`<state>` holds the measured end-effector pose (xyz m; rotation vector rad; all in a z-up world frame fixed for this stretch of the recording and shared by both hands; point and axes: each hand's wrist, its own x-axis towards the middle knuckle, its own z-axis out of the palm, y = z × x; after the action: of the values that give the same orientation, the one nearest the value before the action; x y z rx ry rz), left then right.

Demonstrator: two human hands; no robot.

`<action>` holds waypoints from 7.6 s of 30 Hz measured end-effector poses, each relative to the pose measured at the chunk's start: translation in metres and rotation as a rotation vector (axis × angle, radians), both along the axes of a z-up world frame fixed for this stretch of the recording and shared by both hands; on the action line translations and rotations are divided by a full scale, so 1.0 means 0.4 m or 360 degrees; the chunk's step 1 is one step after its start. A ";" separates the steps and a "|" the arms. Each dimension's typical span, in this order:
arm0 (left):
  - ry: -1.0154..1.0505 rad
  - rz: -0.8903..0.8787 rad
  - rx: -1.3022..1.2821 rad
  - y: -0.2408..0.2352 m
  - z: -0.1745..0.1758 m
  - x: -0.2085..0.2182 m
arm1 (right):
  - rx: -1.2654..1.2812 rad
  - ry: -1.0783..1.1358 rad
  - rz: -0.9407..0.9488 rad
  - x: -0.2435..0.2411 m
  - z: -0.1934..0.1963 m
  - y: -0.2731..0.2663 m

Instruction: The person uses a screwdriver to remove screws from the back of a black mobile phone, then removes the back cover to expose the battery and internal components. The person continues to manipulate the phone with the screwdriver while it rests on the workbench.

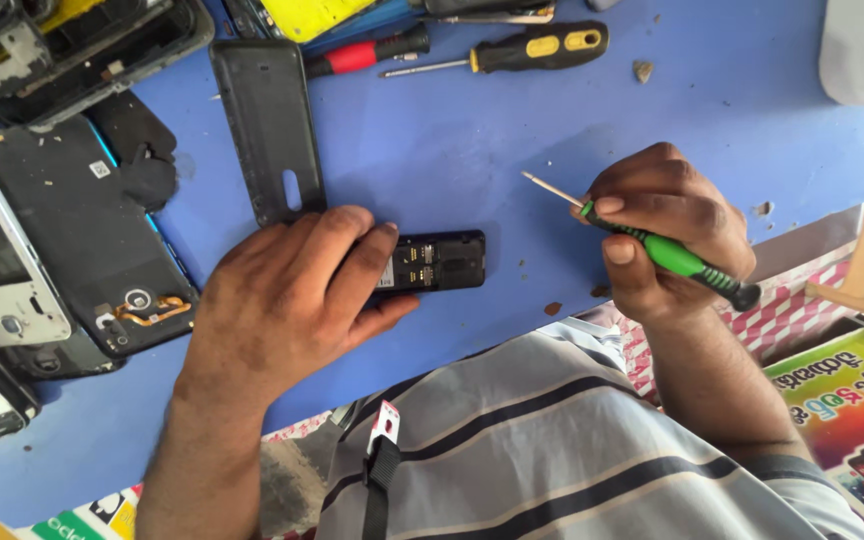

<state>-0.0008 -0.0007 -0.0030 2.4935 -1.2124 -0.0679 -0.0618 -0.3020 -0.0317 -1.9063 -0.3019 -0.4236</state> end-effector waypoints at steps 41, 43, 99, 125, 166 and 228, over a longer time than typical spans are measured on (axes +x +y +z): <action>0.1005 -0.0029 -0.0670 -0.341 -0.351 -0.363 | 0.0119 -0.0036 -0.0036 -0.075 -0.031 -0.037; 0.1088 0.0252 -0.0705 -0.307 -0.361 -0.345 | 0.0174 -0.0009 -0.0042 -0.069 -0.028 -0.034; 0.0000 0.0705 -0.0249 -0.018 -0.004 -0.168 | -0.0180 0.0025 0.0152 -0.042 -0.034 0.092; 0.0018 0.0690 -0.0342 -0.018 -0.023 -0.178 | -0.0236 -0.0226 0.0609 0.027 0.039 0.106; 0.0331 0.0757 -0.0533 -0.002 -0.020 -0.162 | 0.0236 -0.0113 0.0732 0.029 0.006 0.080; 0.0941 -0.0519 -0.1658 -0.039 0.087 -0.319 | -0.0039 -0.0393 0.0350 -0.017 -0.057 0.105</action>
<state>-0.1284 -0.0162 0.0318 1.2432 -0.9945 -0.1844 -0.0687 -0.2600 -0.0543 -1.8213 -0.6759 -0.5087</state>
